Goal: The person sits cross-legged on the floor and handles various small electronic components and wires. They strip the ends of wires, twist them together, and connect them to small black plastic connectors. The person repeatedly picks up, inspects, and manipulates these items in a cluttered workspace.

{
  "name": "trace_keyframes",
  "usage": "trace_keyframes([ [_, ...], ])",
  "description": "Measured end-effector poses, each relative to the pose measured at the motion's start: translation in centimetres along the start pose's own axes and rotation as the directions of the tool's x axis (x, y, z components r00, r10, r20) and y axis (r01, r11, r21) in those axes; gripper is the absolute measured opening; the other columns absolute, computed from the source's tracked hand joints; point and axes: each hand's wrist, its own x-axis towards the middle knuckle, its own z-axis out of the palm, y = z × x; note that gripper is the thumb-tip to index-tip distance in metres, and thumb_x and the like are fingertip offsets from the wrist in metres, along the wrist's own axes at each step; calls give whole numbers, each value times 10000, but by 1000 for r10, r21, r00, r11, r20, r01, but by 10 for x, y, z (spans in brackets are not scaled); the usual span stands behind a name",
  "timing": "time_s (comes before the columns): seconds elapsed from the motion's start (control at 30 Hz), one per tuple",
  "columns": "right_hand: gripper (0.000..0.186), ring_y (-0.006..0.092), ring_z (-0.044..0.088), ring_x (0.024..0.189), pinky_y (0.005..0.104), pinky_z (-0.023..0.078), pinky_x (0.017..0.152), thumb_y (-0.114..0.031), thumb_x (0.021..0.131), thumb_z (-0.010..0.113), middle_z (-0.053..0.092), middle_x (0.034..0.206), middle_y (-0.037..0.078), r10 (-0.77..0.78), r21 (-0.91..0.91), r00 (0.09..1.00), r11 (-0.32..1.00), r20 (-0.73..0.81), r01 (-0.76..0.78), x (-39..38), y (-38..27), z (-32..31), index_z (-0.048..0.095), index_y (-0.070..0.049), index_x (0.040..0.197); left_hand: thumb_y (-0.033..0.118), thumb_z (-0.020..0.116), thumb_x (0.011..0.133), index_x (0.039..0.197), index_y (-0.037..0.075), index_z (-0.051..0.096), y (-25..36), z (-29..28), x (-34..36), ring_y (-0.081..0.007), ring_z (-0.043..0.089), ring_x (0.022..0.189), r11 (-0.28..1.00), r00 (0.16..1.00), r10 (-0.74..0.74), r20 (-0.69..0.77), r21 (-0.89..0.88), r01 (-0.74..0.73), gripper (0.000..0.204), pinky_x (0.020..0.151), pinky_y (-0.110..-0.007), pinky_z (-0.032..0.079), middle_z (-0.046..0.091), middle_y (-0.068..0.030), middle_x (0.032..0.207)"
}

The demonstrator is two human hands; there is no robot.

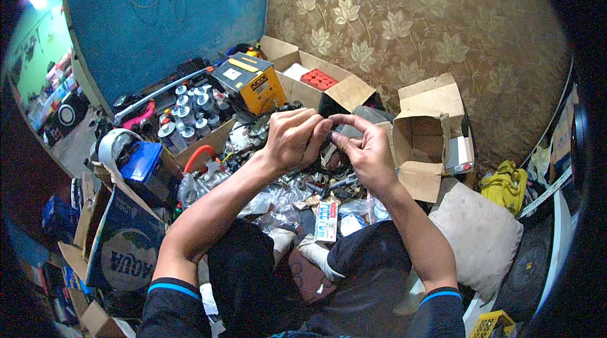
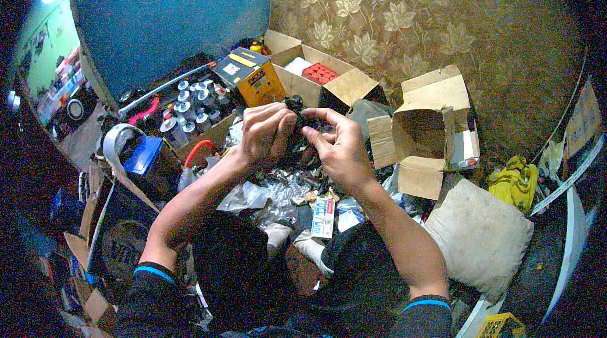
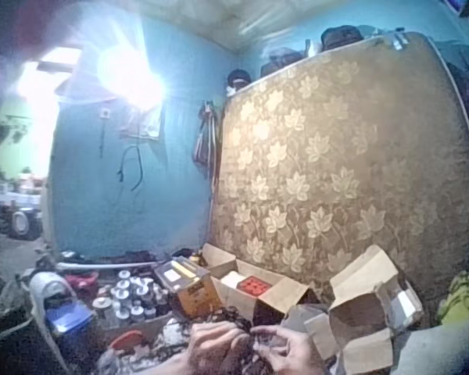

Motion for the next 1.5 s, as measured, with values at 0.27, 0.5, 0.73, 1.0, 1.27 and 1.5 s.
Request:
trace_keyframes([
  [0.27,236,35,501,637,228,440,577,-101,897,600,662,803,34,-105,-131,994,985,38,109,10,17,-25,623,42,1084,211,616,889,657,40,584,8,14,12,-289,577,517,974,969,-225,104,63,219,291,459,-388,430,568,-116,603],
  [0.5,185,85,612,694,238,507,623,-108,936,555,678,825,43,-57,-11,989,998,-140,56,-22,-6,-68,660,25,1009,251,603,927,1118,-28,599,12,40,20,-169,639,893,556,782,-486,390,-553,621,338,782,-313,525,662,-105,1009],
  [0.73,257,49,566,750,200,494,639,-228,962,544,647,869,1,-107,-68,909,994,-402,87,-124,32,-125,665,-3,983,266,655,883,1012,-5,652,66,106,35,-172,609,897,710,723,-170,669,-426,561,300,740,-331,521,612,-82,969],
  [1.0,229,41,434,617,216,378,553,-94,728,789,568,682,-31,54,-415,661,740,-749,-530,-303,51,-155,668,-24,909,248,652,891,985,-23,663,79,169,32,-101,600,737,576,536,-145,831,-370,729,287,629,-275,514,672,-58,870],
  [1.27,239,328,649,790,379,508,701,-83,716,737,682,894,158,184,-407,576,542,-796,-735,-410,133,-134,693,-32,945,156,648,883,992,-52,641,54,166,13,-75,586,691,571,445,-228,866,-252,781,236,642,-262,514,662,-67,822],
  [1.5,216,332,652,866,414,522,784,-103,754,674,685,949,132,402,-461,527,255,-749,-850,-389,132,-137,720,-137,962,158,637,893,1010,-51,634,31,126,2,-76,568,684,638,379,-312,871,-104,763,239,600,-243,473,655,-49,788],
])
